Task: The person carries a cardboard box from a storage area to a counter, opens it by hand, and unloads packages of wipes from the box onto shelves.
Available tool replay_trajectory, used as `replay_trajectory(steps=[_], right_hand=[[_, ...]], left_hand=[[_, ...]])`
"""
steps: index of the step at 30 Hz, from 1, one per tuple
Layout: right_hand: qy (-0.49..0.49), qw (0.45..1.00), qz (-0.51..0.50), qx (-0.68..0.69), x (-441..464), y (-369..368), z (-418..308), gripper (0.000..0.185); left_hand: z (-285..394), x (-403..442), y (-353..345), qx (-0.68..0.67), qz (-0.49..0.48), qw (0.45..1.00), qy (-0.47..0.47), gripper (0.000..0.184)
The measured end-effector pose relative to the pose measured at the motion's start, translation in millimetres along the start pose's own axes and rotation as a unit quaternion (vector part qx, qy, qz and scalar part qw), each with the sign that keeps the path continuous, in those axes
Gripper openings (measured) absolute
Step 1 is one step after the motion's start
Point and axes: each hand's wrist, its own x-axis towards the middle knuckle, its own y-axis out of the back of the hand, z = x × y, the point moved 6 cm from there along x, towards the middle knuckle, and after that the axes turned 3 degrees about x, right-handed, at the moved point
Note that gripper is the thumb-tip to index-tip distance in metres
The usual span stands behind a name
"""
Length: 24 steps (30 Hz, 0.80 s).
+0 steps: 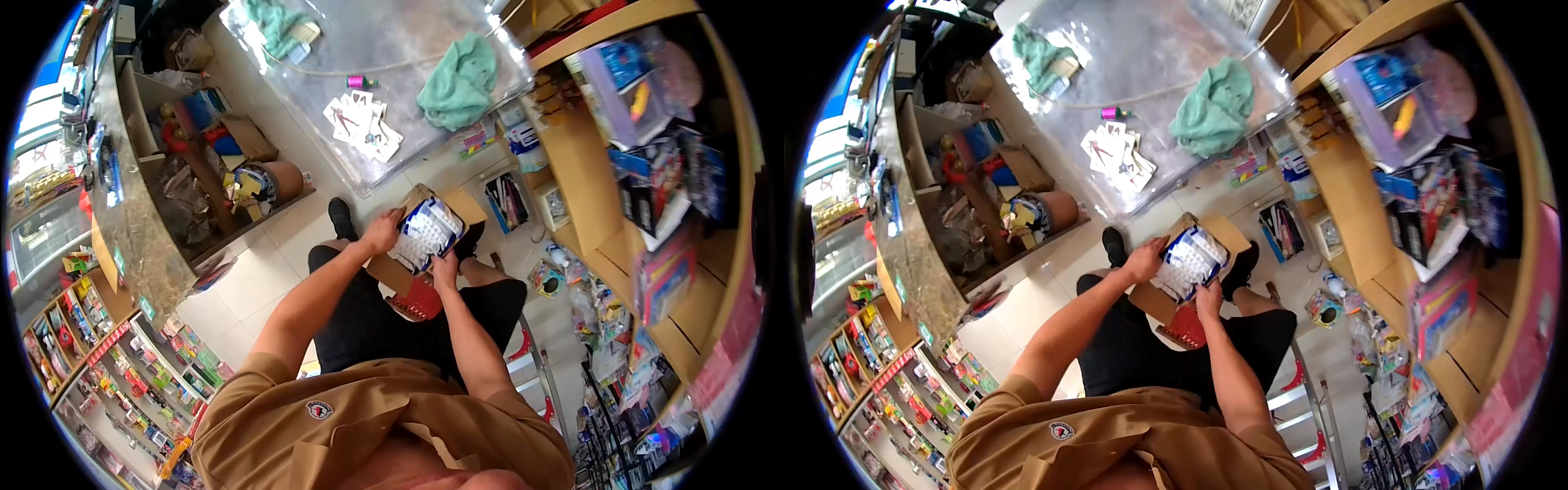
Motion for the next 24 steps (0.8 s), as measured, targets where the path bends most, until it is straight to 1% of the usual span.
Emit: replay_trajectory(steps=[1,2,3,4,6,7,8,9,10,11,12,13,14,16,17,18,20,21,22,23,24], right_hand=[[0.022,0.998,-0.011,-0.054,22,-6,13,0.050],[0.021,0.998,-0.013,-0.054,43,-14,29,0.050],[0.046,0.999,-0.015,-0.012,63,-23,43,0.050],[0.071,0.997,-0.016,0.031,80,-31,56,0.050],[0.075,0.996,0.013,0.050,109,-46,77,0.048],[0.011,0.999,0.034,0.035,115,-52,79,0.047],[-0.046,0.997,0.055,0.021,126,-54,84,0.046],[0.105,0.991,0.084,-0.007,169,-50,137,0.042],[0.112,0.990,0.090,-0.004,178,-47,138,0.042],[0.133,0.986,0.082,-0.054,184,-47,127,0.040],[0.154,0.980,0.077,-0.104,195,-46,120,0.038],[0.182,0.977,0.067,-0.091,217,-42,129,0.037],[0.142,0.981,0.061,-0.113,235,-33,145,0.039],[0.106,0.970,0.083,-0.204,278,-13,168,0.038],[0.120,0.963,0.067,-0.233,264,-8,143,0.039],[0.181,0.946,0.053,-0.262,273,-7,147,0.039],[0.165,0.946,0.032,-0.277,246,-9,121,0.040],[0.174,0.945,0.034,-0.274,245,-2,125,0.040],[0.124,0.964,0.008,-0.233,256,5,148,0.041],[0.074,0.979,-0.019,-0.191,263,10,170,0.042],[0.152,0.897,-0.053,-0.412,266,7,169,0.042]], left_hand=[[-18,12,-11,-0.009,0.010,1.000,-0.015,0.065],[-35,29,-20,-0.017,0.024,0.999,-0.032,0.065],[-54,46,-31,-0.034,-0.003,0.999,-0.021,0.065],[-69,63,-38,-0.031,-0.004,0.999,-0.021,0.065],[-101,99,-60,-0.066,-0.026,0.997,0.013,0.064],[-107,111,-61,-0.095,-0.011,0.995,0.009,0.063],[-131,131,-80,-0.110,-0.021,0.993,0.022,0.063],[-143,146,-89,-0.118,-0.017,0.992,0.030,0.062],[-154,158,-100,-0.125,-0.016,0.991,0.039,0.060],[-163,172,-111,-0.121,-0.014,0.992,0.027,0.060],[-174,187,-121,-0.154,0.002,0.987,0.036,0.059],[-173,191,-128,-0.189,0.012,0.981,0.047,0.057],[-170,196,-131,-0.164,0.024,0.985,0.049,0.057],[-165,211,-152,-0.218,0.020,0.975,0.033,0.059],[-180,226,-174,-0.150,0.034,0.988,0.032,0.062],[-166,220,-173,-0.116,0.024,0.993,0.012,0.057],[-164,230,-178,0.004,0.045,0.999,0.018,0.052],[-148,211,-166,-0.033,0.064,0.997,-0.019,0.047],[-148,209,-166,-0.029,0.073,0.997,-0.027,0.047],[-148,214,-171,0.017,0.063,0.996,-0.066,0.048],[-141,220,-167,0.067,0.057,0.990,-0.108,0.049]])
